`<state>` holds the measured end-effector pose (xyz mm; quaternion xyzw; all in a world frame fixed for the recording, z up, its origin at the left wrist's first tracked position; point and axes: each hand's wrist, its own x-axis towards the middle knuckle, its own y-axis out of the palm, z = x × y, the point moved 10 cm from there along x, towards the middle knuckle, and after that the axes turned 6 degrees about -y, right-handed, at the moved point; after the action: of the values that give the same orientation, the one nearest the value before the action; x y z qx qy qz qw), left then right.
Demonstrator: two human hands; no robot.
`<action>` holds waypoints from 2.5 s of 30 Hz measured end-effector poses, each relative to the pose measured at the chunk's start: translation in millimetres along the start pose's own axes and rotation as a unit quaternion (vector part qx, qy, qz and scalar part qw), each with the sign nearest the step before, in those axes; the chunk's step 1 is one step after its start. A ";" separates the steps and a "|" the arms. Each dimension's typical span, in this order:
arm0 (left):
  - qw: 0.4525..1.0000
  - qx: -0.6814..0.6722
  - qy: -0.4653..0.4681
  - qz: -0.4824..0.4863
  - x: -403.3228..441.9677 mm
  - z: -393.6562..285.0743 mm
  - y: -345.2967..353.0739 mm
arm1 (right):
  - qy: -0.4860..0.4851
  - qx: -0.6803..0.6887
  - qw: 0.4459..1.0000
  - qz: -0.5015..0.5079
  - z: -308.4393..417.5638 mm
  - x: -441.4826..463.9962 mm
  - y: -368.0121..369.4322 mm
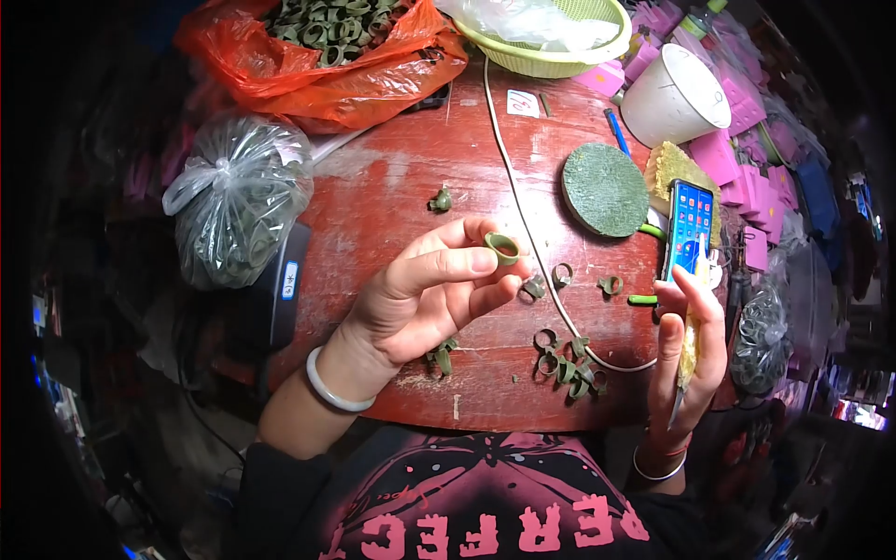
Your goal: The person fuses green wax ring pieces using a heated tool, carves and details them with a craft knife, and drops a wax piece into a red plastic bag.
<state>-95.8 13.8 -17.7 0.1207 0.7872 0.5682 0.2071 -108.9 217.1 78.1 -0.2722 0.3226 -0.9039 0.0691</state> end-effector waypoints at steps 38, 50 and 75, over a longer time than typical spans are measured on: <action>0.986 0.105 -0.123 -0.039 -2.3 24.0 4.6 | -0.041 0.312 0.947 0.058 20.1 15.0 47.6; 0.983 0.096 -0.153 -0.034 -3.4 28.3 6.5 | -0.044 0.360 0.927 0.098 24.5 16.6 54.7; 0.976 0.194 -0.016 -0.095 -2.8 -0.9 4.2 | -0.138 0.006 0.986 0.098 18.5 26.3 58.8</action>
<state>-93.9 13.3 -12.9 0.0924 0.8869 0.3802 0.2457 -124.2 153.2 65.3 -0.3610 0.3295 -0.8485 0.2028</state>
